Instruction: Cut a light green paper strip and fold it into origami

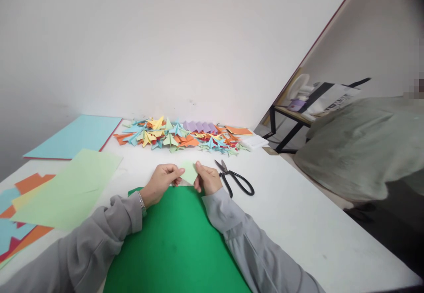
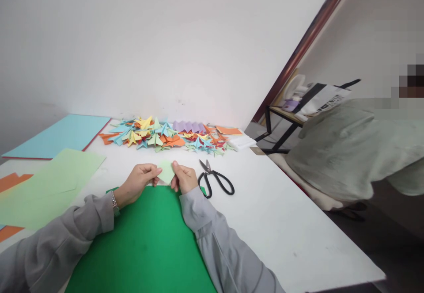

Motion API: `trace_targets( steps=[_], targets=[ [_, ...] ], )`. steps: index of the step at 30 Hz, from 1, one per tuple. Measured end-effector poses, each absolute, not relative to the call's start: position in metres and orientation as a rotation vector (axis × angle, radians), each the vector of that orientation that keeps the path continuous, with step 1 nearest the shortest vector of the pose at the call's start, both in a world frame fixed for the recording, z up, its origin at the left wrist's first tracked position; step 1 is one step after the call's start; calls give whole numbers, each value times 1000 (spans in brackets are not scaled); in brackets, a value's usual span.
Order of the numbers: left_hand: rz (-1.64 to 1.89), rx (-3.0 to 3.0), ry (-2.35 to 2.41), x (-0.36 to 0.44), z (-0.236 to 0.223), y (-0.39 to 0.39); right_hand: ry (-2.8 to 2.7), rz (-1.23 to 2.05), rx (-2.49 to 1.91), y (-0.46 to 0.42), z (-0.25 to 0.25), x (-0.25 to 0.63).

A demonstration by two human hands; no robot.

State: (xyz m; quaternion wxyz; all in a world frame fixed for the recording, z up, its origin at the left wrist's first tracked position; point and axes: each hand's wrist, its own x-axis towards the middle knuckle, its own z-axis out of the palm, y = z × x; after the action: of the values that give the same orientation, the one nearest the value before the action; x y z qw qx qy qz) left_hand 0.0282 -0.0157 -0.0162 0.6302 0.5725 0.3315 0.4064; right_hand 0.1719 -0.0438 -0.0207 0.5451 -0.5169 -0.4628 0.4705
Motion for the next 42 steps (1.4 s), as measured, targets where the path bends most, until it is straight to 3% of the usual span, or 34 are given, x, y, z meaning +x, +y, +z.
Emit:
trace_targets(
  steps=[5, 15, 22, 42],
  targets=[
    [1017, 1252, 823, 29, -16, -15, -1224, 1225, -1232, -45, -23, 170],
    [1005, 1218, 799, 30, -17, -14, -1349, 984, -1268, -47, -24, 167],
    [833, 1363, 689, 27, -15, -15, -1354, 1068, -1212, -47, -25, 166],
    [760, 1521, 709, 28, -15, -15, -1314, 1202, -1199, -48, -18, 167]
  ],
)
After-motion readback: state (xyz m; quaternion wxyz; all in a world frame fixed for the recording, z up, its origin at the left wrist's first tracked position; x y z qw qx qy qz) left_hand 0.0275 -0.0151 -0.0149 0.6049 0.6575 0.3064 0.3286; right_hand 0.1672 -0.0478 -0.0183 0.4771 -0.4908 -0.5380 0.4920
